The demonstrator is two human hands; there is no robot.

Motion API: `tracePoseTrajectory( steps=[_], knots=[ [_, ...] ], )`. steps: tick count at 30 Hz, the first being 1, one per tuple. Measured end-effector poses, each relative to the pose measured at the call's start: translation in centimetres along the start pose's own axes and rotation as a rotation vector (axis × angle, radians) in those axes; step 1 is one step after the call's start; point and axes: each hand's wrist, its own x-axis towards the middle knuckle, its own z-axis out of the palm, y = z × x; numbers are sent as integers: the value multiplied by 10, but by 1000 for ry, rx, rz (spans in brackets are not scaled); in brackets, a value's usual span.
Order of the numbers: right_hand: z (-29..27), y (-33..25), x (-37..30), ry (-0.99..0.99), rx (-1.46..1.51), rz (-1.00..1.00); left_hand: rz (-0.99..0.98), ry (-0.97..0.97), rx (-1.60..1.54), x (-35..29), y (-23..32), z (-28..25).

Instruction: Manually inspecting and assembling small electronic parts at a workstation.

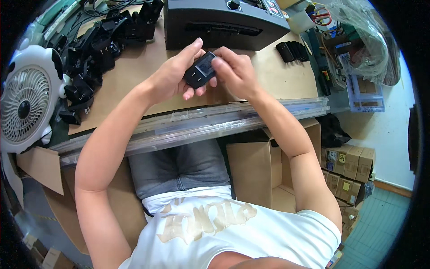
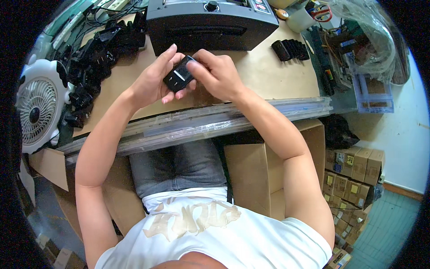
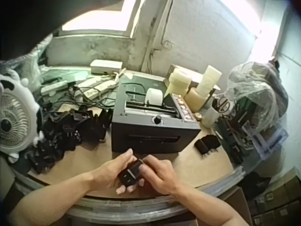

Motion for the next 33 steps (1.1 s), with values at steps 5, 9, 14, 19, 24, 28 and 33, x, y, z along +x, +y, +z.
tracePoseTrajectory(
  steps=[5, 9, 14, 19, 24, 28, 33],
  knots=[
    [-4, 1, 0, -4, -25, 173, -27, -6, 40, 2, 1, 0],
    [-11, 14, 4, 116, 30, -83, -27, 29, 12, 1, 2, -7],
    [-10, -5, 8, 150, -525, -590, -58, 22, -68, -4, 3, -7],
    [-31, -17, -15, 63, -781, -587, 131, 235, 421, 2, -8, -7],
    [-87, 5, -53, 120, -749, -224, 748, 1023, 1156, 10, 14, -26],
    [-133, 52, -61, 195, -776, 107, 651, 1193, 1544, 4, 17, -70],
    [-157, 103, -58, 408, -885, 184, 330, 1081, 1857, -5, 4, -85]
  ],
)
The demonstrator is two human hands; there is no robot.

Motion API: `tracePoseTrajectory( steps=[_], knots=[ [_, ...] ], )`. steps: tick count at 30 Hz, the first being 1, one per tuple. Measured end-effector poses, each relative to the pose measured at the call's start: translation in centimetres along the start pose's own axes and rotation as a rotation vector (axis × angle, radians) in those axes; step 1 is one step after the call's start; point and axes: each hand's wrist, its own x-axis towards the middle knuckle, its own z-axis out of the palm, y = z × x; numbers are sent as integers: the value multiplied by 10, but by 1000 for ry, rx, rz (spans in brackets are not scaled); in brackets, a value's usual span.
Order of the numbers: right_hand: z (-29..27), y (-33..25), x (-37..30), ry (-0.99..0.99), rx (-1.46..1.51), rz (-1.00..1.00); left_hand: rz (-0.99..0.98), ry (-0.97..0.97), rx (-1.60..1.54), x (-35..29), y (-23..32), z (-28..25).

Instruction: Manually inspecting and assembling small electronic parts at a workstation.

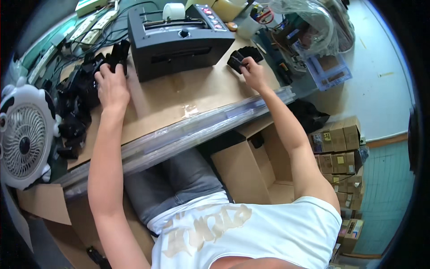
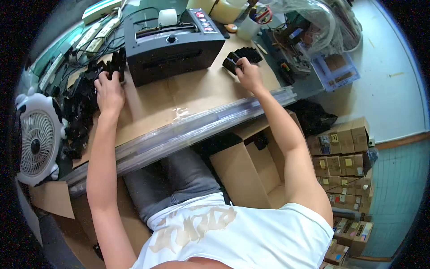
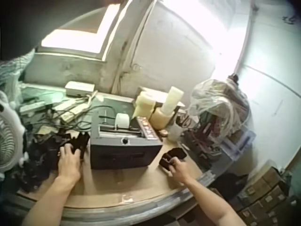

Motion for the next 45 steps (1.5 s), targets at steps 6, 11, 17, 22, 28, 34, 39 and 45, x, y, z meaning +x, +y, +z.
tracePoseTrajectory(
  steps=[6, 11, 17, 22, 28, 34, 39, 45],
  knots=[
    [8, 13, 18, 22, -270, 269, -83, -95, 127, 10, -5, -13],
    [-15, -32, 29, 10, -243, 294, 53, 186, -96, 4, -1, -15],
    [-25, -90, 53, 297, 11, -338, -131, 146, -1212, 12, 11, -26],
    [5, -97, 74, 299, 12, -312, -195, -477, -1848, 9, 31, -61],
    [-1, -117, 76, 459, 66, -259, -116, -1048, -1797, -1, 42, -69],
    [-12, -153, 19, 11, 717, 174, -321, -1102, -1556, -20, 67, -42],
    [6, -174, 24, -324, 1441, 755, -408, -1058, -1549, -16, 61, -41],
    [26, -182, 13, -365, 1559, 548, -471, -1052, -1598, -16, 63, -40]
  ],
)
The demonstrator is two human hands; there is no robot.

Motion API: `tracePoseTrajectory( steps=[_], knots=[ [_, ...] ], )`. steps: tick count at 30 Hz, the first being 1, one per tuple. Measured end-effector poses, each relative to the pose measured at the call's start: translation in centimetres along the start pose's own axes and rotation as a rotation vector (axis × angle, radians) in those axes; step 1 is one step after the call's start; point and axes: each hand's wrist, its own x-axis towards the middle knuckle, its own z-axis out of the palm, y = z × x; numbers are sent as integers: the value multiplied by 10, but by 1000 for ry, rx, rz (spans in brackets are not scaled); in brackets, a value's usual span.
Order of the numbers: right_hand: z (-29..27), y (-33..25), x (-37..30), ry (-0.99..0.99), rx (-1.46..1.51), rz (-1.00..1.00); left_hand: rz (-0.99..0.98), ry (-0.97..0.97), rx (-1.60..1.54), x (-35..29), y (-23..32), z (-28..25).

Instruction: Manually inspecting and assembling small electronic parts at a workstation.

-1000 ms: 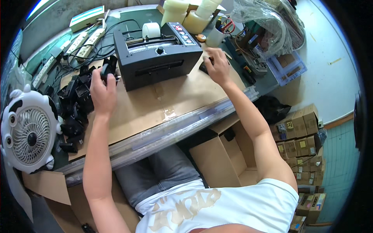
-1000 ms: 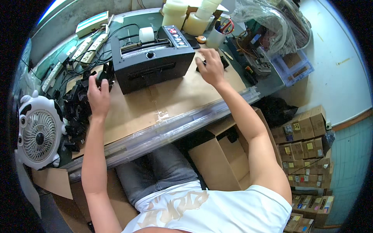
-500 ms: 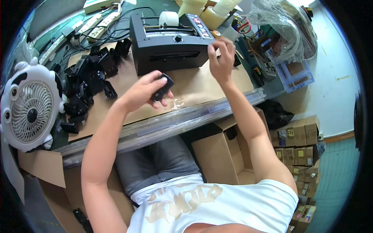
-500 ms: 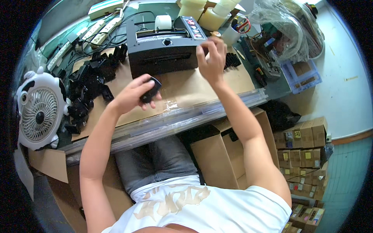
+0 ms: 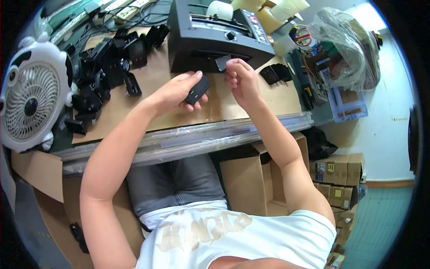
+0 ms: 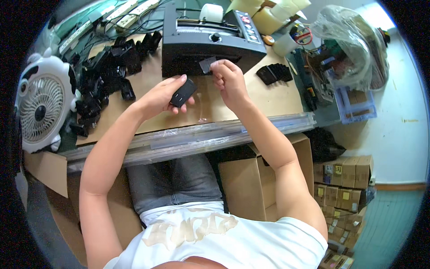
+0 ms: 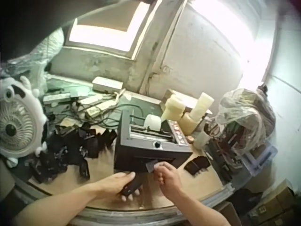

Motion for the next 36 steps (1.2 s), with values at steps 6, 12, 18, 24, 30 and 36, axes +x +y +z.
tracePoseTrajectory(
  steps=[6, 12, 18, 24, 30, 36],
  knots=[
    [21, 11, -19, -128, -250, -131, 16, -36, -135, 3, 2, -1],
    [27, 16, -25, -177, -485, -183, 26, -62, -171, 2, 1, 0],
    [24, 18, -24, -161, -563, -217, 43, -95, -181, 3, -2, 0],
    [28, 17, -26, -147, -553, -220, 70, -115, -205, 3, -3, 1],
    [30, 19, -26, -140, -614, -252, 111, -80, -114, 0, -1, 4],
    [24, 23, -25, -142, -704, -292, 145, -75, -75, -1, 0, 3]
  ],
)
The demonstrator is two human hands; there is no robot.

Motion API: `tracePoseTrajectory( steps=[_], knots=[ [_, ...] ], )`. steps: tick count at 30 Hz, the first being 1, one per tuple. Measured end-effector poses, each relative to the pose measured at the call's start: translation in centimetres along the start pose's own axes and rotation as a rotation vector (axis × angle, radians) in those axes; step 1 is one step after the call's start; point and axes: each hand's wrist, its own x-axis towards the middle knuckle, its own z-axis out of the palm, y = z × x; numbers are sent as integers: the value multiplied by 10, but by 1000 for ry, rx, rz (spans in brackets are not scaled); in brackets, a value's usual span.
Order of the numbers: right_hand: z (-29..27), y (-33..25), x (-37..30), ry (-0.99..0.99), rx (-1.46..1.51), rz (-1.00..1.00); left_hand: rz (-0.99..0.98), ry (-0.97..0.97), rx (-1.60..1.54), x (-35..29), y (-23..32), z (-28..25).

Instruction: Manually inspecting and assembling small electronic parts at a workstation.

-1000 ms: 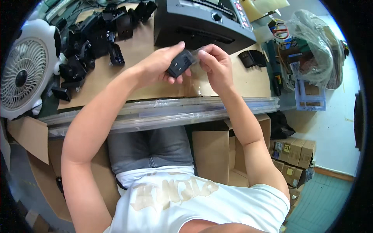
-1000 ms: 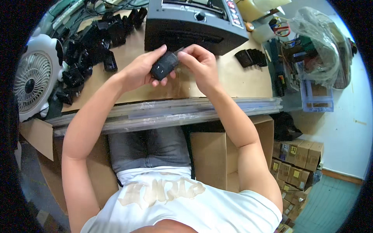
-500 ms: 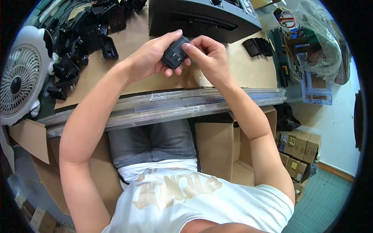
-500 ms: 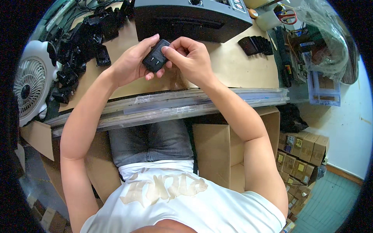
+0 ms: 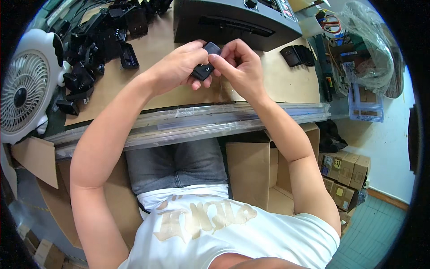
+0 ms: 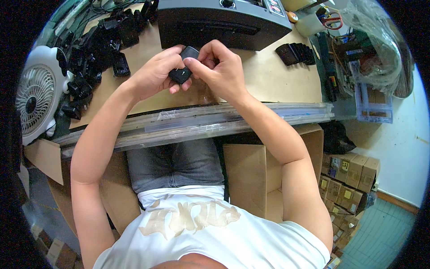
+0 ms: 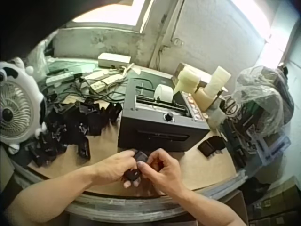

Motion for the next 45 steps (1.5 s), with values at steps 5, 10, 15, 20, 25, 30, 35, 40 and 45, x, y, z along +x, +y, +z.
tracePoseTrajectory(
  steps=[5, 10, 15, 20, 25, 30, 35, 40, 45],
  knots=[
    [0, 8, 3, 74, -17, -84, 10, -8, -14, -2, 0, 1],
    [3, 8, 5, 38, 59, -88, 0, -76, -102, 1, -2, -4],
    [4, 4, 3, -57, 27, -74, -11, -103, -148, 5, -6, -5],
    [3, -1, 2, -83, 11, -43, 14, -99, -96, 2, -6, -3],
    [6, -3, 0, -58, 173, -1, 29, -82, -32, 3, -7, -2],
    [-13, 15, 11, -87, 303, 120, -47, -130, -50, 2, -3, 4],
    [-2, 0, 4, -89, 130, 27, -62, -86, -40, 3, -3, 1],
    [-11, 2, 12, -16, 279, 90, -25, -54, -63, 3, 1, -1],
    [-20, -6, 6, 54, -387, -563, 1, -36, -86, 3, 1, -1]
  ],
)
